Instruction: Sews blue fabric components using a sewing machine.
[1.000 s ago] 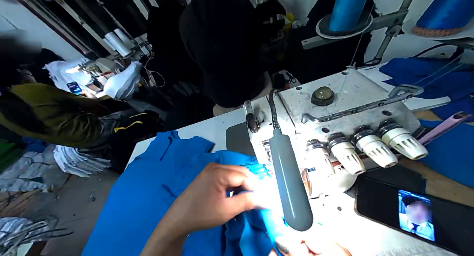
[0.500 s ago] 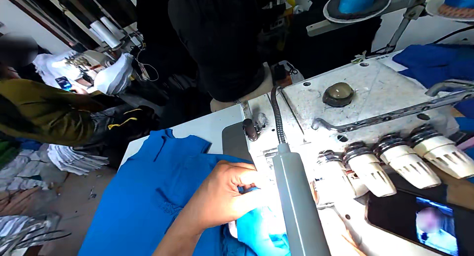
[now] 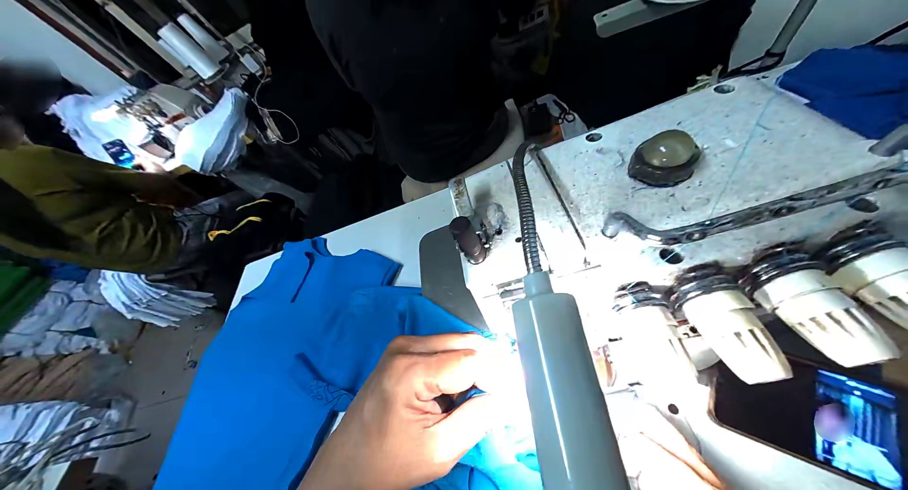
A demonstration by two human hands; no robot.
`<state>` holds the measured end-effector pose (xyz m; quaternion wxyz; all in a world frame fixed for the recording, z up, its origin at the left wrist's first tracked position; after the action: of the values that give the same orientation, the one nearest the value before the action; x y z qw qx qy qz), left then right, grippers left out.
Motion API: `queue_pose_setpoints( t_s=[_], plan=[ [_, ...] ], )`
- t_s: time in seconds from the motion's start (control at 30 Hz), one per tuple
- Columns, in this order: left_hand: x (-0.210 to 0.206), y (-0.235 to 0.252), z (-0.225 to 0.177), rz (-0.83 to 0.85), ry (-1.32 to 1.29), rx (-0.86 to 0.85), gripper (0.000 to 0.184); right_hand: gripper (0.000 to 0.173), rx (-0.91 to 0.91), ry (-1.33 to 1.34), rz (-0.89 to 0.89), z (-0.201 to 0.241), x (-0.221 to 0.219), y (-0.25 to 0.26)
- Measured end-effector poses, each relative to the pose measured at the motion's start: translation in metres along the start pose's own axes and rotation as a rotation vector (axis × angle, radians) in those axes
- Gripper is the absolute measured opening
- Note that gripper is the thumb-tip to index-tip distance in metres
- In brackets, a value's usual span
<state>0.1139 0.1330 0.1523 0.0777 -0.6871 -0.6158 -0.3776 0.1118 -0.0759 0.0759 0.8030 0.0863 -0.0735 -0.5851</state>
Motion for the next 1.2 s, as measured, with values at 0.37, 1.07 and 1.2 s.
queue_pose_setpoints(
  t_s=[0.37,1.07,1.2],
  plan=[
    [-0.014,-0.011,0.037,0.063,-0.067,0.080,0.008,0.021,0.120,-0.023,0.084,-0.017,0.001,-0.005],
    [-0.018,-0.008,0.033,-0.061,0.022,0.087,0.006,0.015,-0.002,0.109,0.047,-0.009,0.005,-0.002],
    [-0.021,-0.012,0.033,-0.125,0.029,0.186,0.004,0.015,-0.028,0.079,0.059,-0.009,0.003,-0.001]
  ],
)
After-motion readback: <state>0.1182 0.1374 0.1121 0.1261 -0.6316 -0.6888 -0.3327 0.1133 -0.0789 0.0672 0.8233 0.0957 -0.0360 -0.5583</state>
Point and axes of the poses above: each hand's wrist, its own y-axis towards the middle knuckle, its own x-axis out of the back of the hand, z = x × y, the point moved 4 cm from there along y, towards the middle knuckle, and after that the axes turned 4 degrees about y, right-handed, at the moved point
